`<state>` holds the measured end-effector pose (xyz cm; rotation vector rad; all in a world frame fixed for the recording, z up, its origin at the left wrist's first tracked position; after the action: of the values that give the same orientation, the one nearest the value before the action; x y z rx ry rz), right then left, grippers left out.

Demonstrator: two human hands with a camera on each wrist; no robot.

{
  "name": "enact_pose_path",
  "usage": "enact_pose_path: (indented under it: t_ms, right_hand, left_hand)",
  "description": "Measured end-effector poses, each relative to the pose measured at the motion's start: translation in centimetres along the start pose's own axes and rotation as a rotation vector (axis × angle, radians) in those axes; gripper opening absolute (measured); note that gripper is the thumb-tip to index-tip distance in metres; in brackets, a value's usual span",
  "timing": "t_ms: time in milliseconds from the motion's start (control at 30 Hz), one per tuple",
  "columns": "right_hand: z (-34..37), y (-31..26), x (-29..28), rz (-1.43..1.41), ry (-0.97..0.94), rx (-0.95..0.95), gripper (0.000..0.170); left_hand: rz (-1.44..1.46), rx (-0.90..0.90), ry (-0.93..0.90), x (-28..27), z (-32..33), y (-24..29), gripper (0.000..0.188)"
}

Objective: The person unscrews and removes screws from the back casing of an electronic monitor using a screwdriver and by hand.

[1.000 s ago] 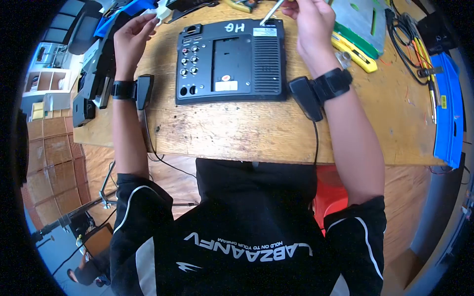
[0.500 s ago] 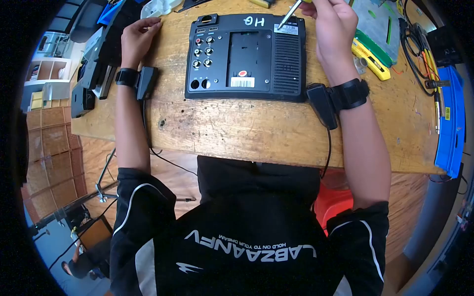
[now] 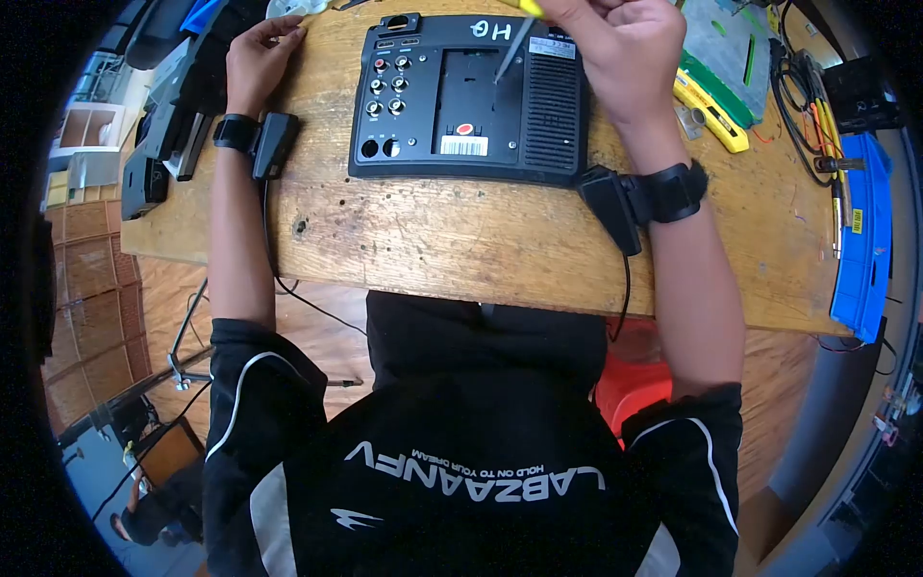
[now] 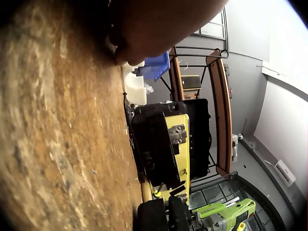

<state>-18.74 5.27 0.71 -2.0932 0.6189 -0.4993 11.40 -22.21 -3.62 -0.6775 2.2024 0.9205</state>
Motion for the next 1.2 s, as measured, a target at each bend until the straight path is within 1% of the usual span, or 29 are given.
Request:
enact_pose_path:
  t_ms: [33,67,100,133,167,200,233,267,333,367,433,533,600,700,733,767,800,833,867,900,967,1000,1067,1100,1133,1200]
  right_hand:
    - [0.0,-0.1,0.0,0.002,-0.002,0.000,0.024]
    - [0.1,-0.1,0.3,-0.021,-0.070,0.019,0.026]
    - [0.3,-0.3,0.7,-0.044,-0.139,0.041,0.029]
    - [0.5,-0.6,0.9,-0.042,-0.141,0.044,0.029]
    - [0.7,-0.9,1.5,-0.104,-0.176,0.076,0.030]
    - [0.9,-1.1,1.9,-0.166,-0.210,0.107,0.032]
    - [0.8,-1.1,1.9,-0.146,-0.226,0.086,0.031]
    - [0.8,-1.1,1.5,-0.144,-0.223,0.086,0.031]
    - [1.0,-0.9,1.6,-0.108,-0.358,0.100,0.030]
    - [1.1,-0.8,1.5,-0.088,-0.341,0.143,0.027]
    - [1.0,-0.9,1.6,-0.078,-0.357,0.150,0.026]
    - [1.1,-0.9,1.4,-0.069,-0.361,0.163,0.025]
    - [1.1,-0.9,1.5,-0.075,-0.351,0.167,0.025]
    - [1.0,-0.7,1.5,-0.045,-0.386,0.154,0.026]
    - [1.0,-0.7,1.6,-0.087,-0.409,0.124,0.027]
    - [0.9,-0.7,1.7,-0.130,-0.430,0.093,0.029]
    - [0.8,-0.4,1.6,-0.130,-0.422,0.091,0.029]
    - [0.8,-0.1,1.8,-0.201,-0.489,0.119,0.032]
    - [0.9,0.1,1.9,-0.275,-0.552,0.143,0.035]
    - [0.9,0.1,1.6,-0.280,-0.534,0.140,0.035]
    - [1.4,0.5,1.4,-0.302,-0.688,0.339,0.043]
    - [1.4,0.4,1.3,-0.302,-0.676,0.335,0.043]
    - [1.4,0.0,1.6,-0.373,-0.686,0.335,0.046]
    - [1.4,0.0,1.6,-0.409,-0.677,0.331,0.047]
    - [1.3,0.3,1.4,-0.406,-0.677,0.333,0.047]
    - [1.2,0.5,1.3,-0.374,-0.755,0.284,0.046]
  left_hand:
    - [-0.004,0.027,0.017,0.0,0.0,0.1,0.029]
    - [-0.002,0.025,0.017,0.0,0.0,0.1,0.029]
    - [0.107,-0.010,0.010,-0.1,0.1,0.4,0.029]
    - [0.216,-0.045,0.003,-0.3,0.2,0.8,0.029]
    - [0.217,-0.047,0.001,-0.5,0.2,1.3,0.029]
    - [0.204,-0.044,0.060,-1.5,0.3,3.3,0.022]
    - [0.193,-0.039,0.118,-2.1,0.3,4.6,0.015]
    - [0.195,-0.038,0.116,-2.2,0.3,4.9,0.015]
    - [0.239,-0.068,0.116,-2.1,0.4,5.2,0.017]
    - [0.238,-0.068,0.114,-2.0,0.6,5.2,0.017]
    - [0.238,0.024,0.147,-2.1,0.8,5.7,0.017]
    - [0.189,-0.014,0.096,-2.0,0.4,5.6,0.018]
    - [0.188,-0.002,0.103,-2.0,0.4,5.5,0.018]
    - [0.218,0.012,0.107,-1.8,0.4,5.4,0.019]
    - [0.247,0.012,0.102,-1.7,0.4,5.2,0.019]
    - [0.248,0.017,0.099,-1.2,0.3,4.0,0.019]
    - [0.290,0.016,0.085,-0.5,0.0,2.0,0.023]
    - [0.332,0.018,0.068,-0.3,-0.3,1.8,0.028]
    - [0.330,0.033,0.060,-0.2,-0.7,1.7,0.028]
    - [0.331,0.046,0.076,-0.8,-0.5,2.5,0.029]
    - [0.308,0.048,0.083,-1.7,0.0,4.6,0.030]
    - [0.310,0.059,0.078,-1.7,0.2,5.6,0.030]
    - [0.590,0.036,-0.028,-0.9,0.8,7.2,0.027]
    - [0.623,0.083,-0.101,-0.7,1.0,8.3,0.023]
    - [0.649,0.097,-0.221,-0.5,1.4,9.7,0.021]
    - [0.649,0.184,-0.411,-0.6,2.4,13.2,0.020]
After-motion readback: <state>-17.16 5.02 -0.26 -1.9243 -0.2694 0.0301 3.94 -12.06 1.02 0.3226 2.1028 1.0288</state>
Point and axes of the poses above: each hand's wrist, its own z-axis away from the middle knuckle, its own x-axis out of the palm, y = z × x, the point moved 5 cm from there along -z, towards the middle knuckle, and after that the axes turned 7 degrees about y, right-handed, at the moved point
